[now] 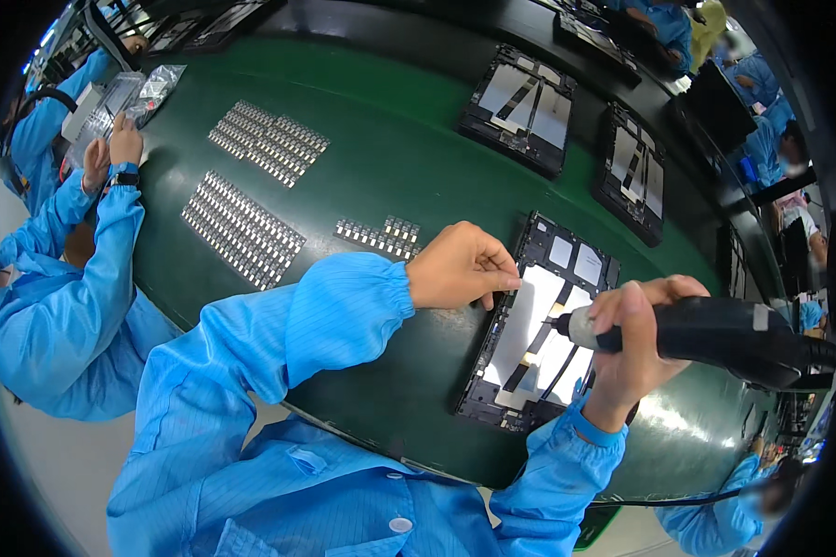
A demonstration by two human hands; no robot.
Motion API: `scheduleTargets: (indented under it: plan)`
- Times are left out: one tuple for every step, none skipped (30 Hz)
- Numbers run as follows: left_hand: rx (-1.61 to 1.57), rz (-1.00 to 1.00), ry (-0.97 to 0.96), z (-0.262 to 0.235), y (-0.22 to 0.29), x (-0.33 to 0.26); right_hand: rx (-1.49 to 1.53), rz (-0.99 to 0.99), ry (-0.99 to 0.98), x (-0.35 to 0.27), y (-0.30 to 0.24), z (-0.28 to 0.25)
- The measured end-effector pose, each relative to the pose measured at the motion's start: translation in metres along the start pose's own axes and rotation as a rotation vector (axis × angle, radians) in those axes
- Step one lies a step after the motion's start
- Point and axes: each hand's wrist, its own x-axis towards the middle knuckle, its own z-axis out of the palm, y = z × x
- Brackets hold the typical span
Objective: The person uses a handheld hot air gun to apply heat to a rectangular electronic chassis on a green workbench. They repeatedly pick up small rectangular components from trays and place them onto heated areas of the chassis, then move the chassis to a staging area after each placement.
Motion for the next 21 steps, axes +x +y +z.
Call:
scheduleTargets:
  plan:
    - [-0.008, 0.003, 0.011, 0.001, -0.002, 0.001, -0.003, -0.003, -0.007, 0.001, 0.003, 0.002]
    - [0.066, 0.032, 0.020, 0.001, 0.000, 0.001, -0.006, -0.005, -0.015, 0.002, 0.005, 0.003]
    - [0.144, 0.057, 0.033, -0.001, 0.002, 0.000, -0.004, -0.005, -0.023, 0.002, 0.008, 0.005]
    - [0.221, 0.081, 0.046, -0.002, 0.003, 0.000, -0.005, -0.005, -0.028, 0.002, 0.010, 0.006]
    - [0.216, 0.119, 0.059, -0.002, 0.001, 0.001, -0.005, -0.004, -0.033, 0.003, 0.013, 0.007]
    - [0.211, 0.157, 0.067, -0.002, -0.002, 0.004, -0.008, -0.004, -0.034, 0.003, 0.014, 0.007]
    - [0.206, 0.196, 0.075, -0.001, -0.005, 0.006, -0.008, 0.000, -0.031, 0.004, 0.016, 0.008]
    - [0.209, 0.181, 0.055, -0.002, -0.005, 0.008, -0.008, 0.005, -0.029, 0.004, 0.017, 0.010]
    - [0.217, 0.166, 0.036, -0.003, -0.004, 0.010, -0.005, 0.008, -0.025, 0.005, 0.017, 0.011]
    - [0.224, 0.151, 0.016, -0.004, -0.002, 0.011, -0.018, 0.003, -0.032, 0.006, 0.017, 0.013]
    - [0.181, 0.108, -0.019, -0.005, 0.001, 0.012, -0.032, -0.002, -0.038, 0.007, 0.018, 0.014]
    - [0.132, 0.064, -0.060, -0.006, 0.002, 0.014, -0.053, -0.004, -0.042, 0.007, 0.020, 0.014]
    - [0.083, 0.020, -0.102, -0.007, 0.003, 0.016, -0.058, 0.008, -0.039, 0.007, 0.023, 0.013]
    - [0.066, -0.008, -0.121, -0.008, 0.005, 0.016, -0.063, 0.020, -0.036, 0.008, 0.027, 0.011]
    - [0.052, -0.036, -0.137, -0.010, 0.008, 0.016, -0.064, 0.031, -0.034, 0.008, 0.028, 0.009]
    - [0.038, -0.064, -0.154, -0.010, 0.010, 0.016, -0.064, 0.036, -0.034, 0.008, 0.029, 0.009]
    - [0.038, -0.049, -0.157, -0.009, 0.011, 0.015, -0.065, 0.040, -0.034, 0.008, 0.030, 0.009]
    - [0.039, -0.034, -0.160, -0.008, 0.011, 0.014, -0.066, 0.045, -0.034, 0.009, 0.030, 0.009]
    - [0.040, -0.019, -0.163, -0.008, 0.011, 0.014, -0.079, 0.047, -0.037, 0.009, 0.030, 0.009]
    - [0.048, -0.008, -0.160, -0.007, 0.010, 0.014, -0.092, 0.048, -0.040, 0.009, 0.030, 0.009]
    - [0.060, 0.003, -0.155, -0.007, 0.010, 0.013, -0.101, 0.049, -0.044, 0.009, 0.030, 0.009]
